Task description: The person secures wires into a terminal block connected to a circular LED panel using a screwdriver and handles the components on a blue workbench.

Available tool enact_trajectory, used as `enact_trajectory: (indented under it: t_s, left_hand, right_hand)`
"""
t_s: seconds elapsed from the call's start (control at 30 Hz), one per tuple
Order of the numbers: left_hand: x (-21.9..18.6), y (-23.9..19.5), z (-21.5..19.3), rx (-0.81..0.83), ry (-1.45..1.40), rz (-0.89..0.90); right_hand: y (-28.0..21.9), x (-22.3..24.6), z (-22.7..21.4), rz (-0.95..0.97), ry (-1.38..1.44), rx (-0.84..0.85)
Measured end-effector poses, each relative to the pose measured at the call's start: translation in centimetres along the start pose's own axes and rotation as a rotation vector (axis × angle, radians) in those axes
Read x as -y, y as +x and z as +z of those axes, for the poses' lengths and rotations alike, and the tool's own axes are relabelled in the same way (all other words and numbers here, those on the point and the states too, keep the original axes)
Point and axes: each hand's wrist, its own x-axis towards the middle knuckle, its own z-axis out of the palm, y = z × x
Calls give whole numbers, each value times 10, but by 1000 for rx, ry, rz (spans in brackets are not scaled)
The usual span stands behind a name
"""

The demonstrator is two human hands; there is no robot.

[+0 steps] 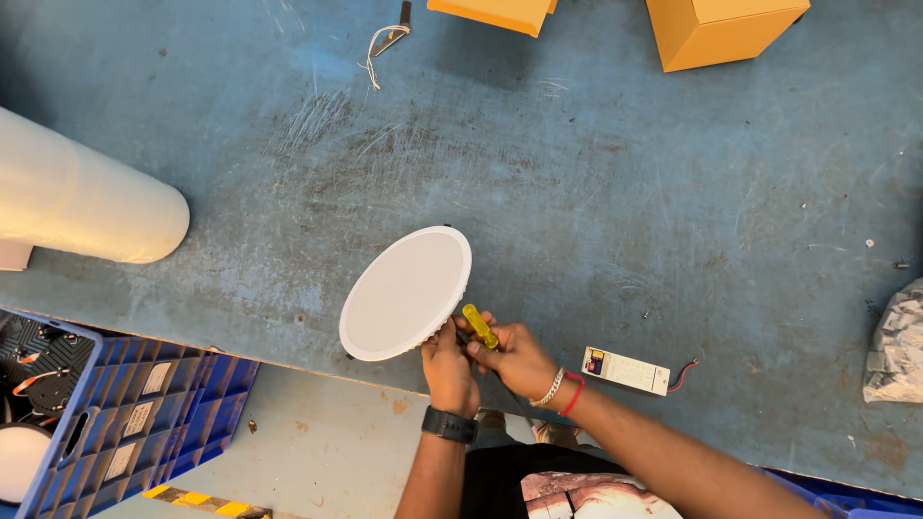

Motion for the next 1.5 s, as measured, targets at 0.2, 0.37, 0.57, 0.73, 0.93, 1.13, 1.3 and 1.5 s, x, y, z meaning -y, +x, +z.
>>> enact_trajectory:
  t_s: [0.2, 0.37, 0.57, 0.73, 0.93, 1.13, 1.3, 1.5]
  left_hand:
    - [-2, -2, -1, 43, -47, 105]
    - [5, -7, -1, 14, -138, 138]
    - [10, -6, 0, -28, -150, 150]
    - [-2, -1, -2, 4, -156, -25]
    - [-10, 7, -14, 137, -242, -77]
    - [-13, 0, -21, 228, -295, -138]
    - [-27, -11, -18, 271, -343, -128]
    - [-42, -18, -9, 232, -320, -120]
  right_hand:
    - [-5, -8, 18, 99, 251, -57]
    - [-6, 10, 38, -8, -75, -248]
    - [0, 12, 47, -70, -4, -346]
    - [7, 10, 30, 67, 91, -228]
    - [4, 12, 3, 123, 40, -37]
    - [-5, 48, 4, 2, 190, 91]
    - [-15, 57, 7, 55, 202, 59]
    - [-19, 53, 6, 36, 243, 79]
